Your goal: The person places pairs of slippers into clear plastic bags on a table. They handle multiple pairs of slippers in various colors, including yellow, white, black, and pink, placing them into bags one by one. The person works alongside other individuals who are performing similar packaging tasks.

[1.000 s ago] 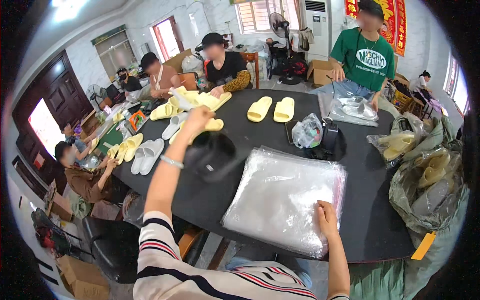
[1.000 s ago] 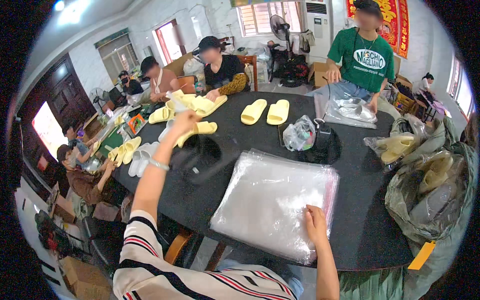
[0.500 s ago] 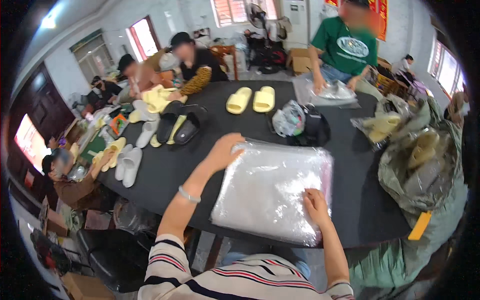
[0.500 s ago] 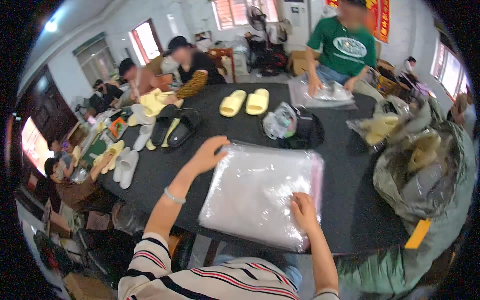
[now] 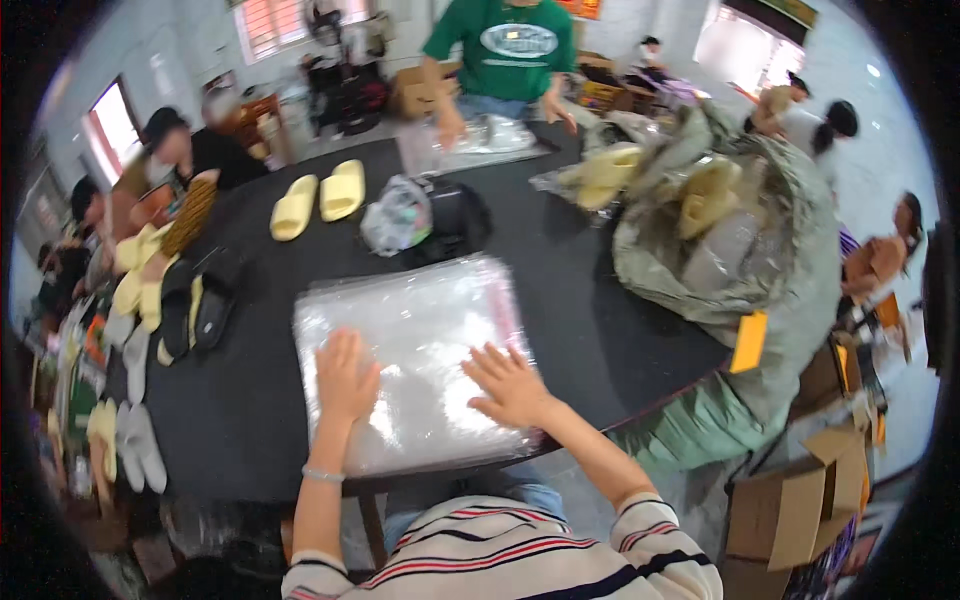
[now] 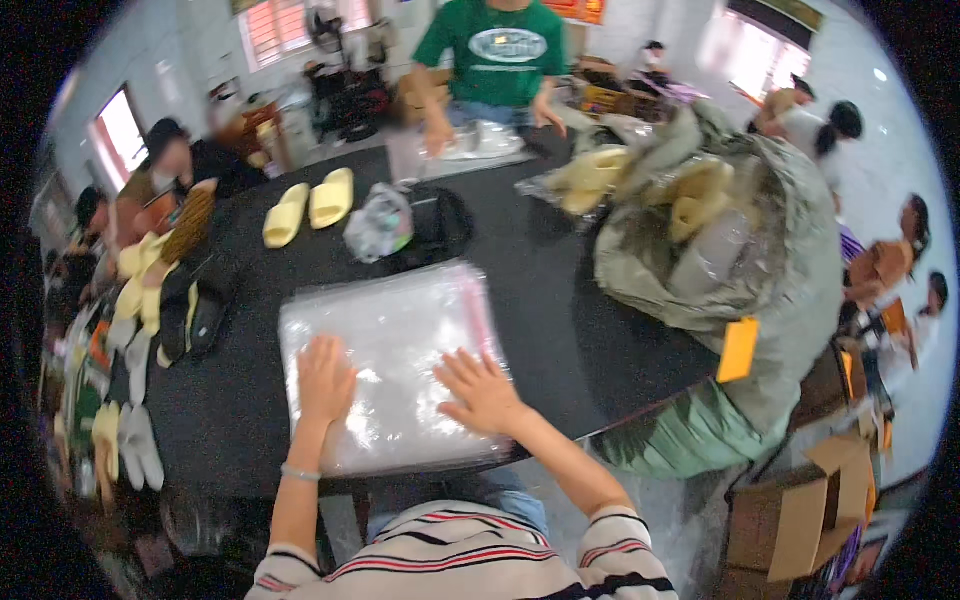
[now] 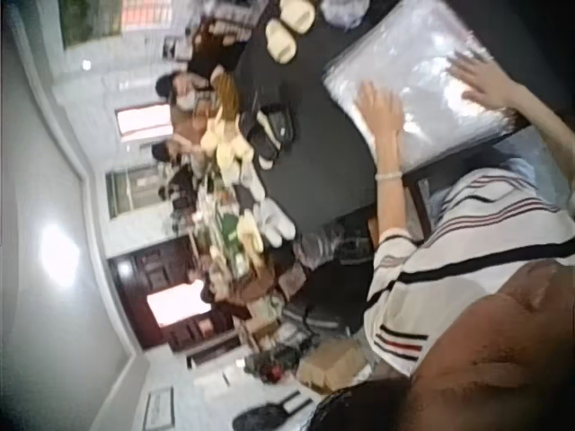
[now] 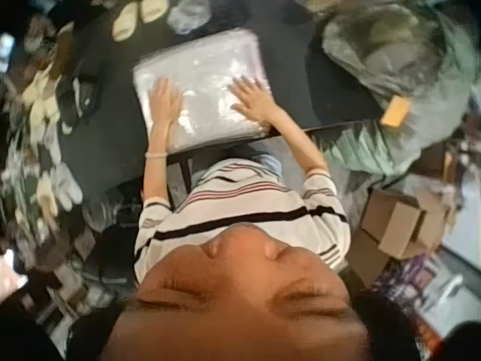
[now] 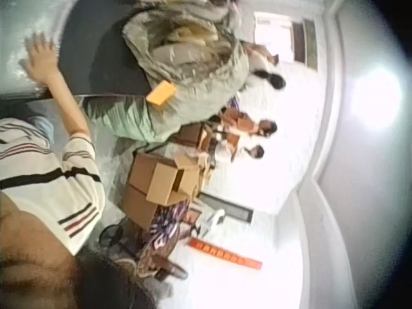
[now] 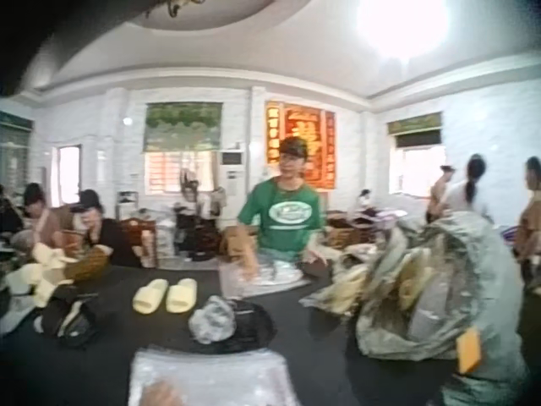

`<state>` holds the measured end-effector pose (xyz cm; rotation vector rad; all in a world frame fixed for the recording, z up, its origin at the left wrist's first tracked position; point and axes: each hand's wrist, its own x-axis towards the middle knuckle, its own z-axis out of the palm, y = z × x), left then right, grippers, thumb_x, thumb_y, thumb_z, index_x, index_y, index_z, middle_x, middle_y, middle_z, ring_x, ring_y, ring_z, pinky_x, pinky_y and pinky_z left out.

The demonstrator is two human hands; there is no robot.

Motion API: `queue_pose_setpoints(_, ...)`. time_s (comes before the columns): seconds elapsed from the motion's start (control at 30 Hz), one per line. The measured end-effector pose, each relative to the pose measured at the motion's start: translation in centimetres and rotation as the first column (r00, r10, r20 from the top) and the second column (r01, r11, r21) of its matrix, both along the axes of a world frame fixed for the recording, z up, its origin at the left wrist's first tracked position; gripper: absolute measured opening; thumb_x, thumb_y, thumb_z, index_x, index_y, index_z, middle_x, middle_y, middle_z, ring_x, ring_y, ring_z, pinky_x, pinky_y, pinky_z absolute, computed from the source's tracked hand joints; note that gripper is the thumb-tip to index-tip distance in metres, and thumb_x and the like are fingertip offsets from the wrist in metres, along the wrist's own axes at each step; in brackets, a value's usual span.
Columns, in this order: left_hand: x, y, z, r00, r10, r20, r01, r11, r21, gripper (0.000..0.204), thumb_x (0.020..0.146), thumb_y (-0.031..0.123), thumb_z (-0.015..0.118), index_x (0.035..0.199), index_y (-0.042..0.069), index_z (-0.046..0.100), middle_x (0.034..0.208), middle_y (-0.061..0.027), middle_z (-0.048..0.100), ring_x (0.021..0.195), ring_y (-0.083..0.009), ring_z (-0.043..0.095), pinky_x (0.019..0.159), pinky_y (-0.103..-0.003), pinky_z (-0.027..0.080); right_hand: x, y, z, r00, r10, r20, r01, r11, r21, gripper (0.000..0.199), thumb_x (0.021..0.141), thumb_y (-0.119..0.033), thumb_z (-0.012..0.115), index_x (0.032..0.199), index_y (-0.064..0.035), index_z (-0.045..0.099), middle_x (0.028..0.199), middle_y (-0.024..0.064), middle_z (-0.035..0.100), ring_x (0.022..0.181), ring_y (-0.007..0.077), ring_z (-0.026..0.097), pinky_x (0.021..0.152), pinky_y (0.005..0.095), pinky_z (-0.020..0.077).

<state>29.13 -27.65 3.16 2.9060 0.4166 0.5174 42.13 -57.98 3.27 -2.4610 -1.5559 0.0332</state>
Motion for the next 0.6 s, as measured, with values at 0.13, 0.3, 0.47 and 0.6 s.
queue_pose_setpoints(0.13, 0.1, 0.5, -1.2, 0.998, 0.023, -0.057, -0.020, 0.999, 0.045, 0.067, 0.092, 0.042, 0.053, 0.143, 0.001, 0.040, 0.152, -0.0170, 0.033, 0.145, -0.0307, 0.023, 0.118, -0.050, 0.009, 0.1, -0.5, 6.0, 0.988, 0.125, -0.094, -0.093, 0.952, 0.292, 0.052, 0.091, -0.033, 0.060, 0.137, -0.0119, 0.050, 0.128, 0.0116, 0.056, 0.122, 0.0287, 0.049, 0.108, 0.0466, 0.0298)
queue_pose_setpoints(0.3, 0.4, 0.7, -1.4, 0.998, 0.007, -0.057, -0.006, 1.000, 0.023, 0.068, 0.091, 0.043, 0.054, 0.144, 0.003, 0.039, 0.154, -0.0159, 0.031, 0.145, -0.0294, 0.022, 0.119, -0.048, 0.008, -4.2, -4.2, 20.8, 0.939, 0.329, 0.106, -0.270, 0.509, 0.818, 0.036, 0.083, -0.018, 0.071, 0.118, -0.0152, 0.064, 0.096, 0.0065, 0.065, 0.077, 0.0223, 0.060, 0.074, 0.0357, 0.0448)
queue_pose_setpoints(0.47, -0.1, 0.9, -1.7, 0.997, 0.029, -0.076, -0.027, 0.999, 0.026, 0.067, 0.092, 0.042, 0.054, 0.145, 0.003, 0.038, 0.154, -0.0161, 0.031, 0.145, -0.0299, 0.022, 0.118, -0.048, 0.009, -6.4, -5.6, 24.1, 0.779, 0.351, 0.521, -0.585, 0.106, 0.804, 0.055, 0.087, -0.014, 0.069, 0.134, -0.0357, 0.049, 0.088, 0.0005, 0.068, 0.067, 0.0136, 0.061, 0.064, 0.0280, 0.0443)
queue_pose_setpoints(0.6, 0.3, 0.2, -1.1, 0.995, 0.023, -0.096, -0.021, 1.000, 0.020, 0.066, 0.092, 0.041, 0.053, 0.145, 0.003, 0.038, 0.153, -0.0160, 0.032, 0.145, -0.0296, 0.023, 0.118, -0.048, 0.010, -6.0, -5.7, 25.7, 0.653, 0.565, 0.505, -0.666, 0.110, 0.737, 0.052, 0.086, -0.009, 0.068, 0.131, -0.0290, 0.052, 0.095, 0.0015, 0.066, 0.074, 0.0136, 0.065, 0.069, 0.0277, 0.0480)
